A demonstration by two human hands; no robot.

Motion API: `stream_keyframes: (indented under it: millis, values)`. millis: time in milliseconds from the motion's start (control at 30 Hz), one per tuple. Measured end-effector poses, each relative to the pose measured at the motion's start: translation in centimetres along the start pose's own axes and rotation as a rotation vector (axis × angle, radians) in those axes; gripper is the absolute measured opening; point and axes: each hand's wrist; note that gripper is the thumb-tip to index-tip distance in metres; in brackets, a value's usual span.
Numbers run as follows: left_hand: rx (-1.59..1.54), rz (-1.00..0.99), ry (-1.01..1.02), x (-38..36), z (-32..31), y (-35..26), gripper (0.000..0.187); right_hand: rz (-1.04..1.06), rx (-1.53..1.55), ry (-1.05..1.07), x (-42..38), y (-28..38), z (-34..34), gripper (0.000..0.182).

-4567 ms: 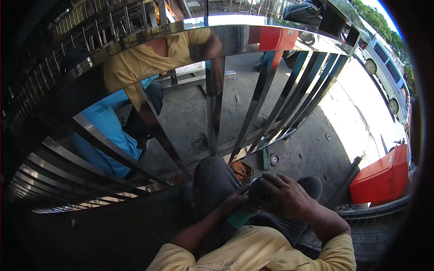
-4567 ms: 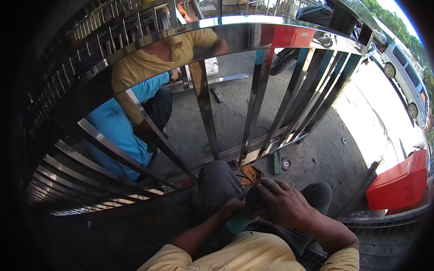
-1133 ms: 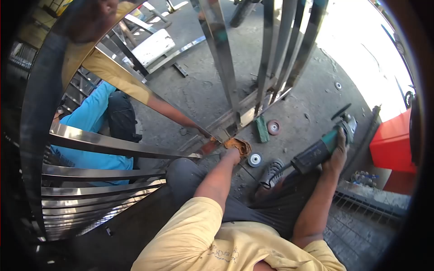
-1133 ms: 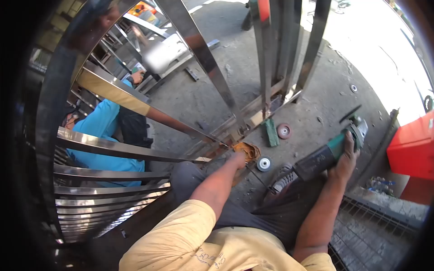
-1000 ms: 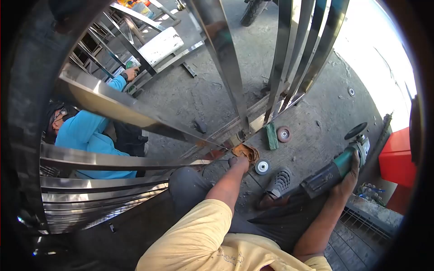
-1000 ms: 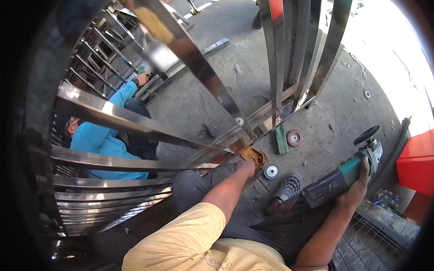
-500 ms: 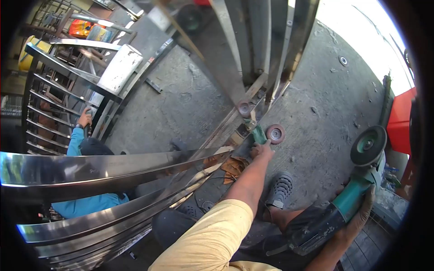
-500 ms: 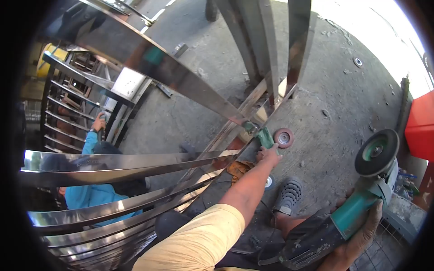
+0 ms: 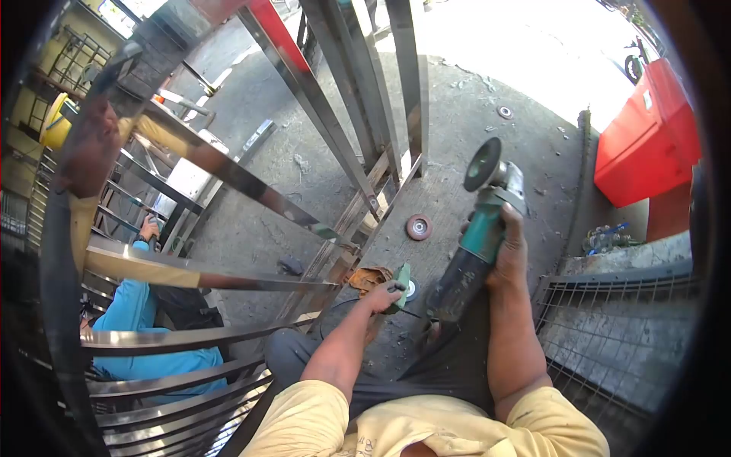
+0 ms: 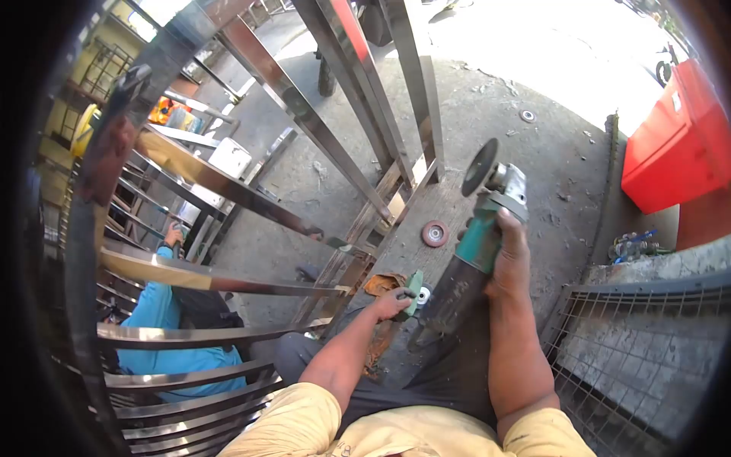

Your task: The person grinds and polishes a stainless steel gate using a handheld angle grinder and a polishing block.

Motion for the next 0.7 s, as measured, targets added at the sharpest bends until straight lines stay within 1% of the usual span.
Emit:
stream_keyframes:
  millis: [33, 67, 133, 200, 267, 333, 367, 400, 433, 500, 533, 567, 600, 633, 700]
  values:
    - [-0.003, -0.007, 0.002, -1.4, 0.3, -1.8, 0.049, 0.036, -0.021, 0.047, 0.1, -0.2, 0.4, 0.059]
    - [-0.079, -0.140, -0.028, -2.3, 0.7, -3.2, 0.060, 0.038, -0.011, 0.071, 0.1, -0.2, 0.6, 0.059]
    - [-0.403, -0.055, -0.014, -5.1, 2.4, -7.6, 0.068, 0.035, 0.004, 0.104, -0.1, -0.7, 1.3, 0.059]
    - [-0.636, -0.159, -0.028, -8.7, 3.2, -11.2, 0.073, 0.037, 0.025, 0.132, 0.1, -0.6, 1.8, 0.059]
    - [-0.770, -0.453, -0.067, -12.1, 4.3, -14.3, 0.077, 0.021, 0.088, 0.161, -0.2, -0.1, 1.8, 0.055]
    - [-0.921, -0.562, 0.023, -16.6, 5.2, -17.8, 0.082, -0.026, 0.147, 0.180, -0.8, 0.2, 1.8, 0.054]
    - [-1.001, -0.614, 0.065, -18.5, 5.2, -19.0, 0.086, -0.071, 0.160, 0.227, -1.1, 0.4, 2.0, 0.055]
    - [-1.030, -0.567, 0.030, -19.5, 5.4, -19.5, 0.090, -0.117, 0.168, 0.269, -1.1, 0.5, 2.1, 0.055]
    - [-1.064, -0.618, 0.040, -20.0, 5.9, -19.6, 0.087, -0.163, 0.177, 0.312, -1.1, 0.5, 2.2, 0.055]
    - [-1.127, -0.722, 0.069, -21.0, 6.2, -20.6, 0.083, -0.140, 0.101, 0.372, -1.9, 0.4, 2.0, 0.056]
    - [-1.088, -0.748, -0.023, -21.6, 5.7, -21.1, 0.077, -0.118, 0.056, 0.397, -2.4, 0.1, 2.1, 0.057]
    - [-1.041, -0.714, -0.101, -22.5, 5.8, -21.5, 0.073, -0.093, 0.012, 0.415, -2.9, -0.2, 1.7, 0.058]
    - [-0.995, -0.672, -0.174, -23.3, 6.2, -21.5, 0.069, -0.068, -0.010, 0.441, -4.4, 0.1, 0.1, 0.066]
    - [-0.947, -0.625, -0.245, -23.8, 6.3, -21.5, 0.065, -0.021, -0.109, 0.440, -4.8, -0.2, -0.7, 0.069]
    - [-0.774, -0.644, -0.407, -22.7, 6.7, -20.5, 0.061, 0.070, -0.301, 0.424, -5.5, -0.7, -1.3, 0.077]
Point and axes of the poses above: each hand's wrist, its own x-axis towards the middle knuckle, its own z-axis out of the back of the hand, y = z × x, and after that the axes turned 5 degrees about -z, right-handed
